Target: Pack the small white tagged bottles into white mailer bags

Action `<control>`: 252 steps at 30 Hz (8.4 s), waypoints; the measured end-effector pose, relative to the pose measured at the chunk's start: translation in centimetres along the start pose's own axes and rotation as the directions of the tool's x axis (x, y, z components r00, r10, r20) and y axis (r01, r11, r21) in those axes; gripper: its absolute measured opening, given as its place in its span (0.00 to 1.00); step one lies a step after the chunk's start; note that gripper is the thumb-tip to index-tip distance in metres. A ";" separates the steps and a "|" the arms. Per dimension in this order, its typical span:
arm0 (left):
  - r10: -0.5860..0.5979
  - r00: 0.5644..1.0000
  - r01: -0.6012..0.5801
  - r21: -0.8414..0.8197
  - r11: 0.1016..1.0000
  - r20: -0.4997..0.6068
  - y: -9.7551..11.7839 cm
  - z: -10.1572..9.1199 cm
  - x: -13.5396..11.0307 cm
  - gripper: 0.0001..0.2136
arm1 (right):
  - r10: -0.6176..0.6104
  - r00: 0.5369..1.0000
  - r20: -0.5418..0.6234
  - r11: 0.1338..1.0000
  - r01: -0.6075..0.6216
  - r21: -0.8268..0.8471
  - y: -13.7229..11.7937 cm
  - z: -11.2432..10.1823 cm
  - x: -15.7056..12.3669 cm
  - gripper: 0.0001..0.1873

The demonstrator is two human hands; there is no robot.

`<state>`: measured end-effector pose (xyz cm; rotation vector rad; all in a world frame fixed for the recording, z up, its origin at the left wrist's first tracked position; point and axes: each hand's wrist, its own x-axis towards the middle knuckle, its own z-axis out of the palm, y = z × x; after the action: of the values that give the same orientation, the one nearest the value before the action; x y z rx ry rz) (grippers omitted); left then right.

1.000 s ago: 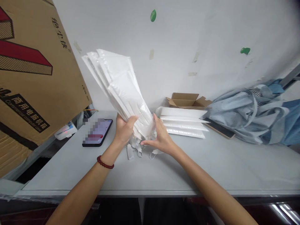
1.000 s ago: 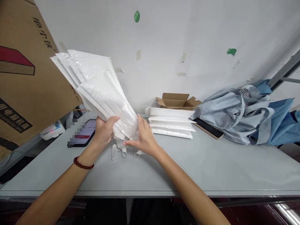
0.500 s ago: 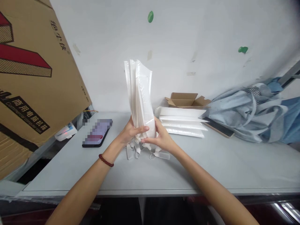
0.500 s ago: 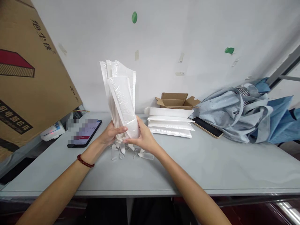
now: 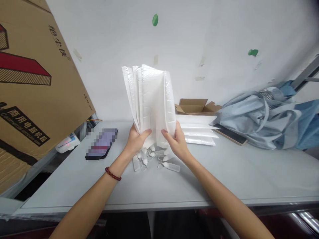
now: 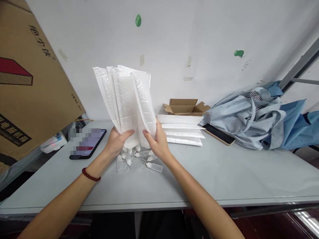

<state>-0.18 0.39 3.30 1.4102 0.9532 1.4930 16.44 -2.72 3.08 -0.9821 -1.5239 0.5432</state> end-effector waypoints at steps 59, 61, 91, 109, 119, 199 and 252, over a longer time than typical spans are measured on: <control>-0.407 0.775 0.441 0.048 0.896 0.484 1.9 -2.0 0.1 0.26 | 0.426 0.903 -0.046 0.733 -0.315 0.603 0.4 -0.7 0.9 0.24; -0.407 0.772 0.475 -0.017 0.880 0.489 1.2 -1.4 -0.2 0.24 | 0.370 0.916 -0.154 0.758 -0.202 0.620 0.9 -1.0 1.2 0.25; -0.390 0.879 0.317 0.274 0.908 0.274 1.3 -9.6 3.2 0.20 | 0.259 0.881 0.397 0.947 -0.312 0.076 1.9 -9.2 2.4 0.37; -0.545 0.713 0.348 0.451 0.822 0.442 1.0 -11.4 3.1 0.23 | 0.383 0.718 0.581 0.908 -0.407 -0.096 2.8 -9.6 1.9 0.30; -0.276 0.951 0.273 0.035 0.961 0.138 0.3 -9.7 3.7 0.23 | 0.149 0.970 0.193 0.988 -0.154 0.012 2.8 -7.6 2.2 0.20; 0.106 0.924 -0.375 0.822 0.428 0.366 1.1 9.3 2.8 0.17 | -0.656 0.481 -0.582 0.702 0.106 -0.704 -1.1 -12.1 1.8 0.24; 0.049 0.933 -0.090 0.101 0.991 0.356 0.0 2.2 0.4 0.35 | 0.309 0.949 0.060 0.797 -0.293 0.528 1.7 -3.5 1.1 0.30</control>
<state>2.00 0.69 3.62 1.7413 0.7789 1.1913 20.30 -1.59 3.06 -0.7851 -1.0917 1.1118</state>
